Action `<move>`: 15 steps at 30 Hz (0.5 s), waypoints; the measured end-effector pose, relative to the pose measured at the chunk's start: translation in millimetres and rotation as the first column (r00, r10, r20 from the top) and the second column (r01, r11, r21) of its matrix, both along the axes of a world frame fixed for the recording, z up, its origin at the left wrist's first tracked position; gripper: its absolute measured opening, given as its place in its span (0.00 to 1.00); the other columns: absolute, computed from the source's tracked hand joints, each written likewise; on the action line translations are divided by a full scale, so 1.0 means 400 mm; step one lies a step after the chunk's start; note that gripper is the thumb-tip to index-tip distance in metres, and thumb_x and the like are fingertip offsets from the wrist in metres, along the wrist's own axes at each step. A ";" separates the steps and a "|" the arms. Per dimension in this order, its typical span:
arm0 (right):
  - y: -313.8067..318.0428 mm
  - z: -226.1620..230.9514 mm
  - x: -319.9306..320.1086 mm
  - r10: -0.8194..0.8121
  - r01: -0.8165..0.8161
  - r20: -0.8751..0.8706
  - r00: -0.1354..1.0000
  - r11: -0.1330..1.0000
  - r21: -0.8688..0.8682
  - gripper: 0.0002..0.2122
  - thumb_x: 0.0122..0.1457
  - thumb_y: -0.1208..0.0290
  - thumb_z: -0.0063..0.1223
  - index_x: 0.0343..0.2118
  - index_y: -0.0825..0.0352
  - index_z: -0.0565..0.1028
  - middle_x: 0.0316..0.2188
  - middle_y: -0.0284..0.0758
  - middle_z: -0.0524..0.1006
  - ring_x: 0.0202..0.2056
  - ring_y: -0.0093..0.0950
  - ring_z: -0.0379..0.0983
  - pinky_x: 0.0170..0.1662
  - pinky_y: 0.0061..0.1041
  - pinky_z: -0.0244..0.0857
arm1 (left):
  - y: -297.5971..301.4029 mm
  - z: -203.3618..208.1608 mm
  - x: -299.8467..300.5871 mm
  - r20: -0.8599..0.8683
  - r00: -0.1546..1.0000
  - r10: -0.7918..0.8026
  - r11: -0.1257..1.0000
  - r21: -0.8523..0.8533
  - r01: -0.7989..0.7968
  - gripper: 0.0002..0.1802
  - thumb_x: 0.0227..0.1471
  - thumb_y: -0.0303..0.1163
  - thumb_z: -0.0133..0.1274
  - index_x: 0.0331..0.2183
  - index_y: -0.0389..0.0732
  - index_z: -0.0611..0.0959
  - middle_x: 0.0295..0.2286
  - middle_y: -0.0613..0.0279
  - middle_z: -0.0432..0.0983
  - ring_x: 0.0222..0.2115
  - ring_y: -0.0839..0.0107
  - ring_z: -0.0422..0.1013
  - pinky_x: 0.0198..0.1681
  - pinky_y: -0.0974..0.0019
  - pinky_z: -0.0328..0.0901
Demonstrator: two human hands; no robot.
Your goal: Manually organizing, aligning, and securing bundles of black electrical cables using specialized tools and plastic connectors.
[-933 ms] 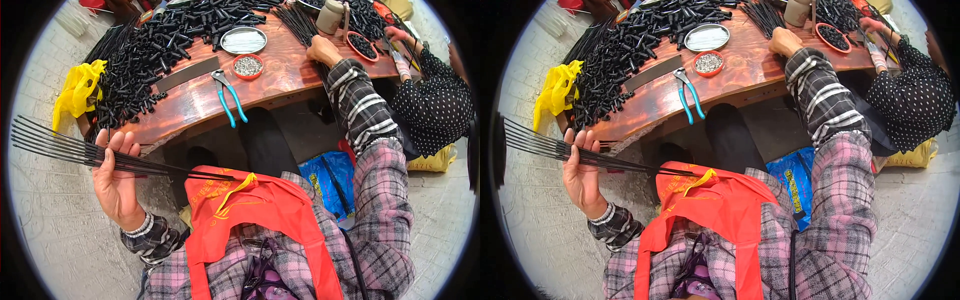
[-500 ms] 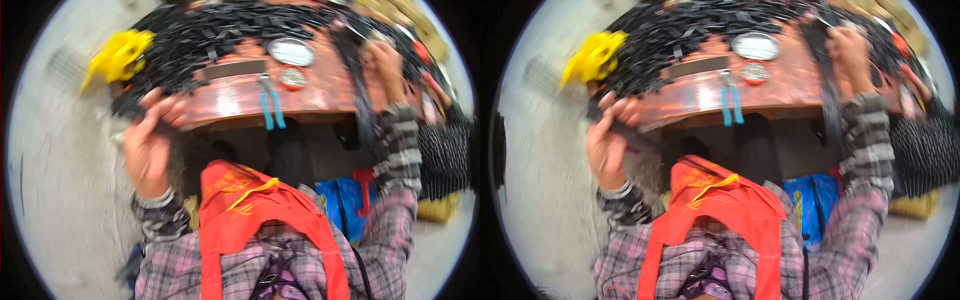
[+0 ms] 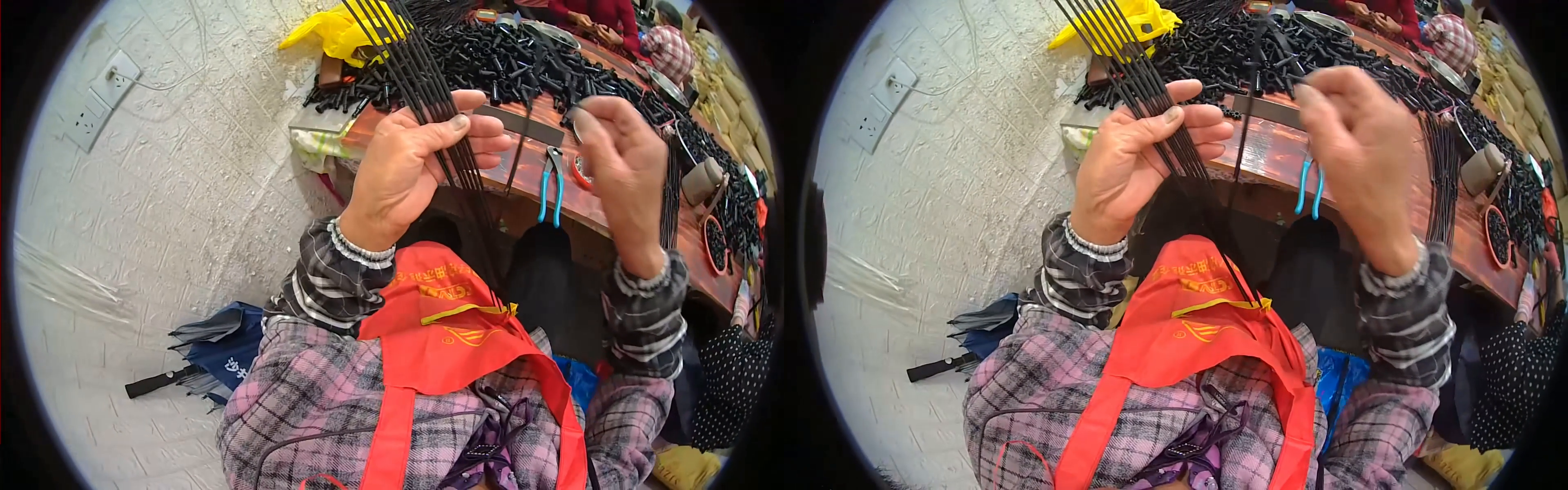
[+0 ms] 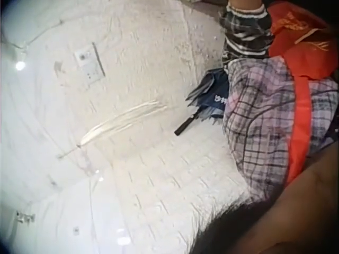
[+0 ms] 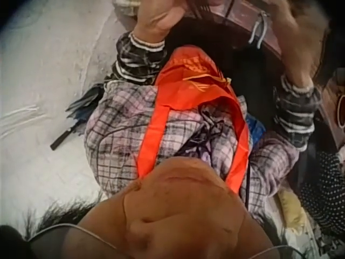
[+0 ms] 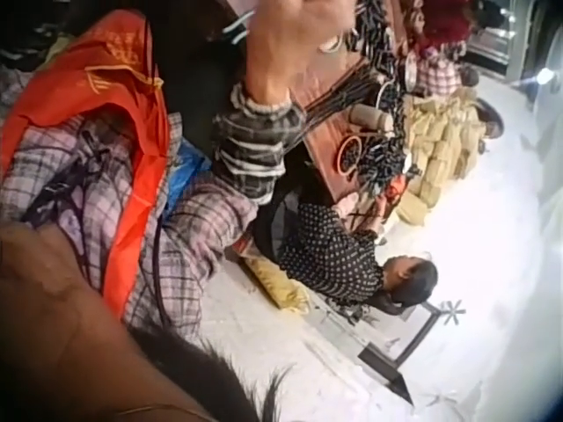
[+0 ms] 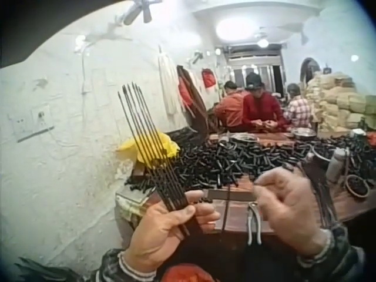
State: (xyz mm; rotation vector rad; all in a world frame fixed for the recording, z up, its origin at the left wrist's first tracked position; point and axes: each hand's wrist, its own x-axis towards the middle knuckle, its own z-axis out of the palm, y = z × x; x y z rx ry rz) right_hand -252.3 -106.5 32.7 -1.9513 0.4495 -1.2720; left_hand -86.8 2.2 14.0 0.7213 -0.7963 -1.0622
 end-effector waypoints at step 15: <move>0.016 -0.015 0.135 0.127 -0.127 0.001 0.992 0.987 -0.096 0.04 0.51 0.76 0.47 0.27 0.72 0.68 0.15 0.26 0.68 0.16 0.10 0.58 0.17 0.11 0.51 | 0.000 0.000 0.008 -0.024 0.987 0.160 0.987 0.029 -0.159 0.14 0.48 0.23 0.42 0.40 0.31 0.68 0.31 0.50 0.71 0.33 0.59 0.70 0.36 0.61 0.67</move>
